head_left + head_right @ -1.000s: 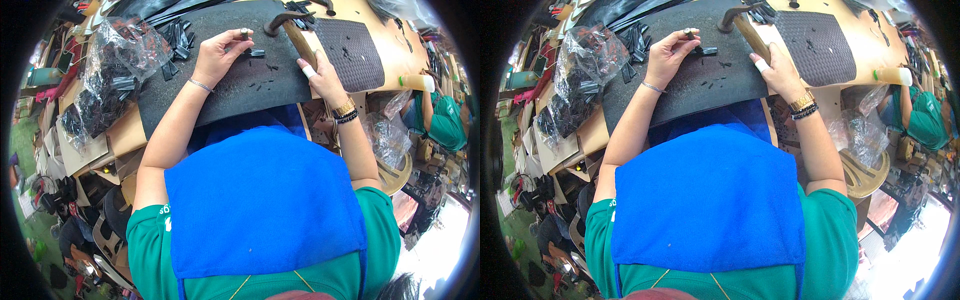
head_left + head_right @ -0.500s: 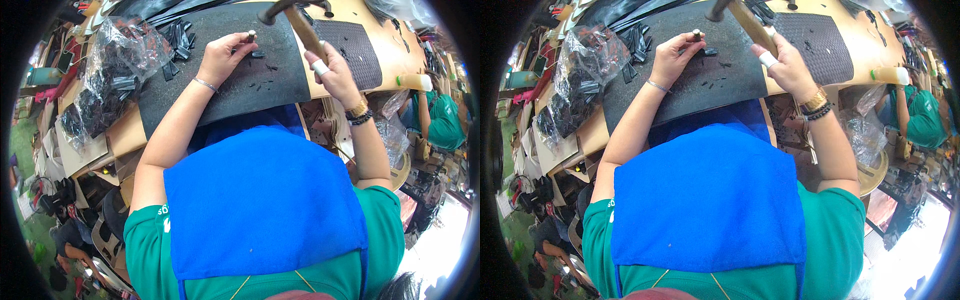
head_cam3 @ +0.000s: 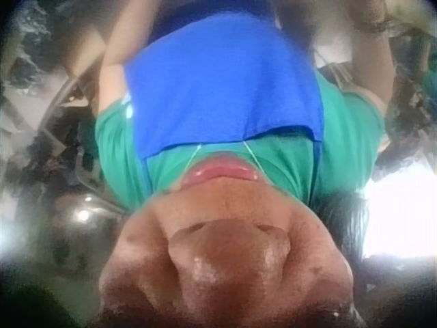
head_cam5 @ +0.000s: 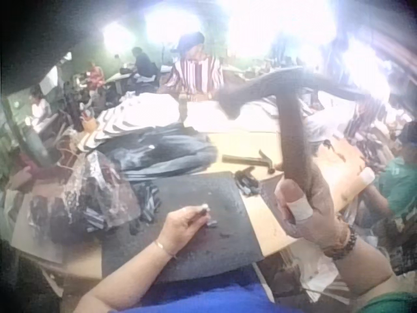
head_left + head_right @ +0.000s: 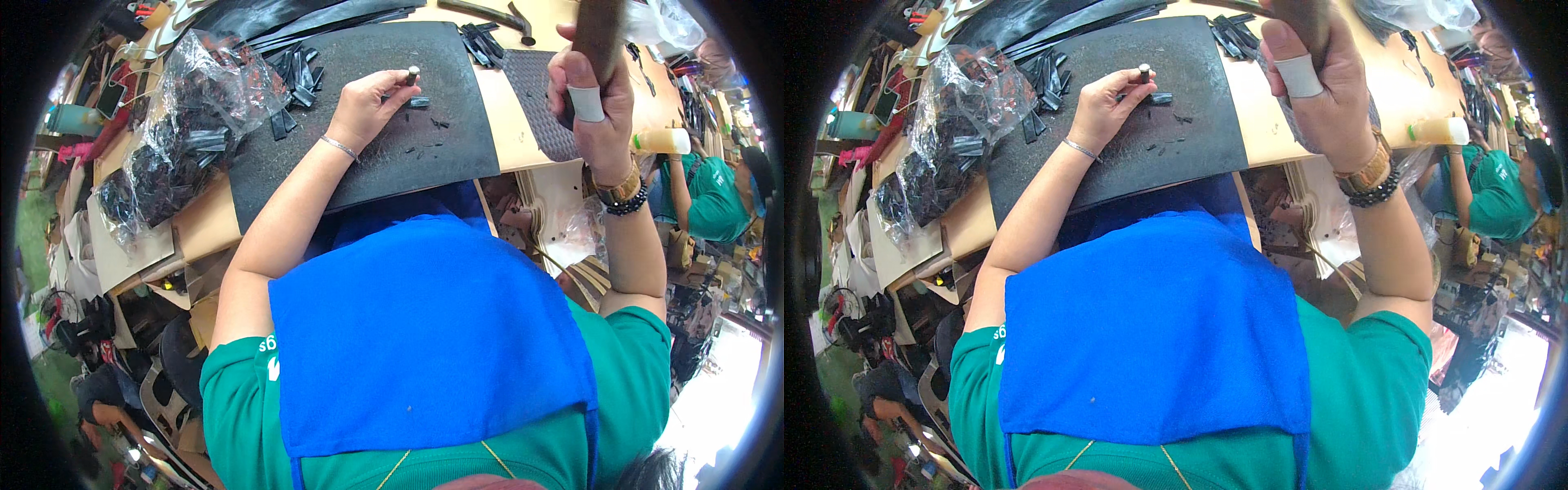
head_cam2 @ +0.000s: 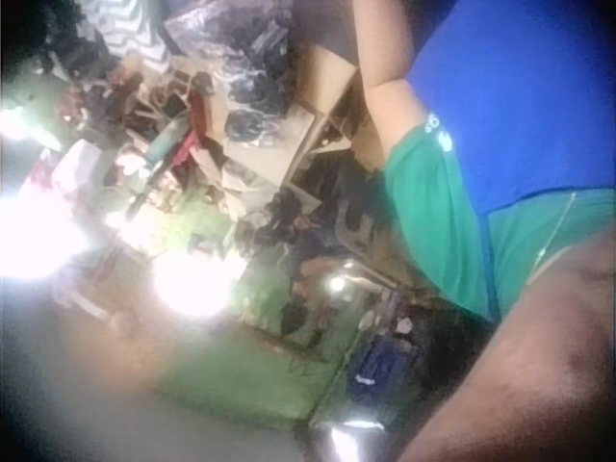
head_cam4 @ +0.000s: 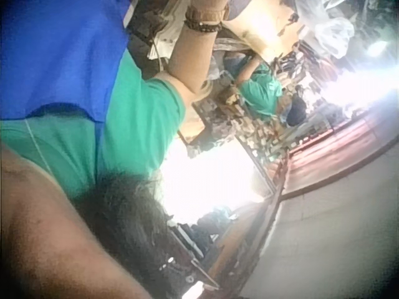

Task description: The person uses a hammer and a metal tool to cut small pieces from a black sheet of material on a workbench. They repeatedly position the tool on the material and strike it with the hammer to separate the pieces, then gather the cut fragments.

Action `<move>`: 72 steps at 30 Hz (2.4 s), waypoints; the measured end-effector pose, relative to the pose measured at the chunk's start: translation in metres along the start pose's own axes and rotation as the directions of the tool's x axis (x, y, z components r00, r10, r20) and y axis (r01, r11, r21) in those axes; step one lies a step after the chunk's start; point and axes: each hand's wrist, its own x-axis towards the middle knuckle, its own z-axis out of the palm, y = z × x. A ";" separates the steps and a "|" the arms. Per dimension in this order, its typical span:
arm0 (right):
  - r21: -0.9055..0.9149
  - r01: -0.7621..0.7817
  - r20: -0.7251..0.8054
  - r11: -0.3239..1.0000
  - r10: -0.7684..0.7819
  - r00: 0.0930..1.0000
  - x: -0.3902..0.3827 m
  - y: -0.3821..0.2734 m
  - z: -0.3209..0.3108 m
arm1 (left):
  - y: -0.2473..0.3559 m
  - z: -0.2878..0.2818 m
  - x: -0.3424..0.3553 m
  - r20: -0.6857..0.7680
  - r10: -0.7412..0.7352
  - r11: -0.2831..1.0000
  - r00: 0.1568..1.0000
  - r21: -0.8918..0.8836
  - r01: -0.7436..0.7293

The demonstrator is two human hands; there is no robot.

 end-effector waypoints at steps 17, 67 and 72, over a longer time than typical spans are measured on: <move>-0.676 -0.099 0.205 0.731 0.315 0.927 0.008 0.060 0.005 | -0.002 -0.003 -0.002 -0.008 -0.230 0.972 0.973 -0.049 0.230; -0.326 0.846 0.783 0.422 -0.381 0.491 0.146 0.168 0.206 | 0.002 -0.122 -0.008 -0.221 -0.182 0.854 0.958 0.447 0.266; -0.498 0.600 0.671 0.626 -0.160 0.724 0.112 0.156 0.212 | -0.024 -0.154 -0.027 -0.197 -0.281 0.679 0.939 0.651 0.339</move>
